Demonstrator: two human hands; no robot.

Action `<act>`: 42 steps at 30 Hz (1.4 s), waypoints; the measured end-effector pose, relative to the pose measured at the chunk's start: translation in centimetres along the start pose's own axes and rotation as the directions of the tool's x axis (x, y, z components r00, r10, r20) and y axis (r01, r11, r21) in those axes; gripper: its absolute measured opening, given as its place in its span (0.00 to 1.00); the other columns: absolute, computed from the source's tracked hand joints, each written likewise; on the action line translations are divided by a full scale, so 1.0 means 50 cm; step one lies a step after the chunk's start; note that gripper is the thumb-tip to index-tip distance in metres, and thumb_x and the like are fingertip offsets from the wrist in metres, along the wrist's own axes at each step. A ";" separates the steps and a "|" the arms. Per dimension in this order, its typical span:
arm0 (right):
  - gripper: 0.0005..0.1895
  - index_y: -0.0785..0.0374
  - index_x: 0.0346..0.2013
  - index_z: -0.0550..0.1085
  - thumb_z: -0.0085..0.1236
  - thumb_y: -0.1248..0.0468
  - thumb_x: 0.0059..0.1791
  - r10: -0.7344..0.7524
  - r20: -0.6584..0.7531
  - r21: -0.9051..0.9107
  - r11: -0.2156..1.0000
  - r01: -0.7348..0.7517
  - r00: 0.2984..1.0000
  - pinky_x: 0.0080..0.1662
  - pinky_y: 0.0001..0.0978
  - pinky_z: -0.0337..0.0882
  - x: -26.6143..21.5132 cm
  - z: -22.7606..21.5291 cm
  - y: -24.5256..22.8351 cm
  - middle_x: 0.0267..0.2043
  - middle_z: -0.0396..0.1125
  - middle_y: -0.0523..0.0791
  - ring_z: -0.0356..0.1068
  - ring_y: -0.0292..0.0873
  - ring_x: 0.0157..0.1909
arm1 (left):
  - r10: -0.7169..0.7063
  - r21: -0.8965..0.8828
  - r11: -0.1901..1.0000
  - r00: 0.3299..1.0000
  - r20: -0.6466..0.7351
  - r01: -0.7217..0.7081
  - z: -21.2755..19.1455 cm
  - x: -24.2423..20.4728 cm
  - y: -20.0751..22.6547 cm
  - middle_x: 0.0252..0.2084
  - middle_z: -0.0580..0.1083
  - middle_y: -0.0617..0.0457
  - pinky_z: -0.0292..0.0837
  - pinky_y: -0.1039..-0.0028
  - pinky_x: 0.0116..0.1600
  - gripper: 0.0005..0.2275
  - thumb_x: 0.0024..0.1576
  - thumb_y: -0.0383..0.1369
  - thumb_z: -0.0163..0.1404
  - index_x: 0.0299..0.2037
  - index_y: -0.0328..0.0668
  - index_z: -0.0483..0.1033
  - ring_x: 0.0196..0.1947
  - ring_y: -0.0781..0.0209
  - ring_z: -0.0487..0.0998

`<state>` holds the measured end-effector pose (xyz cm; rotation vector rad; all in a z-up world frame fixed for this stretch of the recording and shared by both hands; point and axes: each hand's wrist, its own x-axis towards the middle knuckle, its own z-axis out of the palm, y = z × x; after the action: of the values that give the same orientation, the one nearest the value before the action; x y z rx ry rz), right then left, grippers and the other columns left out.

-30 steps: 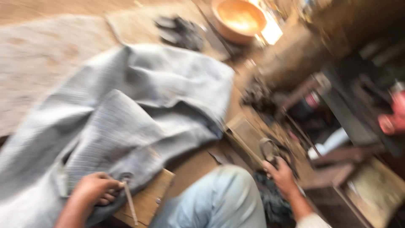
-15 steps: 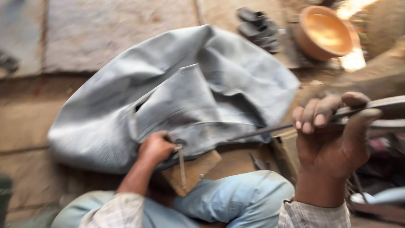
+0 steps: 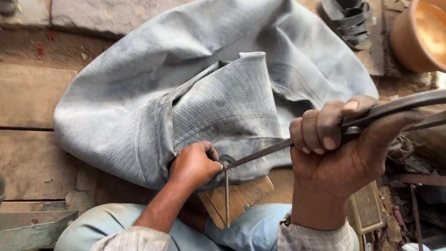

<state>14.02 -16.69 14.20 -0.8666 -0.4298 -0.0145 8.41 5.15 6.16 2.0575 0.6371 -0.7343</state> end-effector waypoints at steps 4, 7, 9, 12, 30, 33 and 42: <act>0.28 0.59 0.42 0.77 0.39 0.40 0.61 0.040 0.026 -0.026 0.999 -0.040 0.999 0.18 0.26 0.53 0.024 -0.027 0.016 0.16 0.60 0.39 0.49 0.30 0.14 | -0.003 0.021 1.000 1.000 0.004 0.003 -0.001 0.002 -0.002 0.27 0.80 0.57 0.76 0.65 0.43 0.06 0.45 0.34 0.62 0.29 0.49 0.80 0.33 0.62 0.81; 0.28 0.59 0.42 0.77 0.38 0.41 0.60 0.065 0.044 -0.040 0.997 -0.063 0.997 0.17 0.28 0.54 0.030 -0.036 0.016 0.15 0.60 0.39 0.47 0.31 0.13 | -0.021 0.018 1.000 0.999 0.044 0.020 -0.008 -0.001 0.003 0.26 0.80 0.56 0.78 0.64 0.44 0.05 0.46 0.34 0.61 0.29 0.48 0.79 0.33 0.60 0.83; 0.25 0.59 0.44 0.75 0.39 0.43 0.62 0.091 0.040 -0.043 0.995 -0.090 0.995 0.20 0.28 0.53 0.027 -0.038 0.015 0.16 0.60 0.40 0.46 0.31 0.16 | -0.034 0.015 0.999 0.997 0.070 0.033 -0.014 -0.004 0.008 0.25 0.80 0.56 0.78 0.64 0.45 0.04 0.47 0.34 0.60 0.29 0.48 0.78 0.32 0.60 0.83; 0.21 0.59 0.44 0.74 0.41 0.47 0.63 0.127 -0.016 -0.045 0.991 -0.128 0.992 0.22 0.27 0.52 0.025 -0.021 0.014 0.17 0.59 0.40 0.46 0.31 0.17 | -0.052 0.004 0.999 0.993 0.110 0.052 -0.016 -0.002 0.011 0.25 0.79 0.57 0.79 0.65 0.45 0.04 0.49 0.34 0.60 0.30 0.48 0.78 0.32 0.62 0.84; 0.20 0.61 0.43 0.70 0.33 0.52 0.64 0.222 0.020 -0.158 0.964 -0.216 0.975 0.18 0.27 0.50 0.071 0.006 0.082 0.14 0.53 0.39 0.42 0.31 0.15 | 0.042 0.078 0.995 0.970 0.239 -0.062 -0.030 0.017 0.017 0.28 0.80 0.47 0.80 0.62 0.47 0.04 0.54 0.32 0.56 0.34 0.43 0.75 0.36 0.52 0.84; 0.22 0.62 0.43 0.70 0.33 0.50 0.63 0.153 0.044 -0.221 0.965 -0.140 0.987 0.18 0.30 0.50 0.087 -0.011 0.113 0.13 0.51 0.39 0.41 0.30 0.14 | 0.072 0.029 0.996 0.976 0.207 -0.080 -0.027 0.020 0.013 0.30 0.80 0.46 0.79 0.59 0.48 0.04 0.53 0.31 0.57 0.33 0.42 0.76 0.37 0.50 0.84; 0.28 0.63 0.43 0.73 0.33 0.43 0.61 0.060 0.079 -0.173 0.984 -0.045 0.995 0.19 0.28 0.52 0.035 0.026 0.074 0.14 0.53 0.41 0.46 0.31 0.13 | 0.013 0.010 1.000 0.986 0.169 -0.015 -0.029 0.035 0.026 0.29 0.81 0.48 0.79 0.64 0.40 0.02 0.51 0.28 0.57 0.32 0.41 0.80 0.29 0.56 0.83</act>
<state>15.85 -13.04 12.89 -1.0505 -0.4891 0.0339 10.88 5.99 6.37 1.9818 0.5230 -0.8951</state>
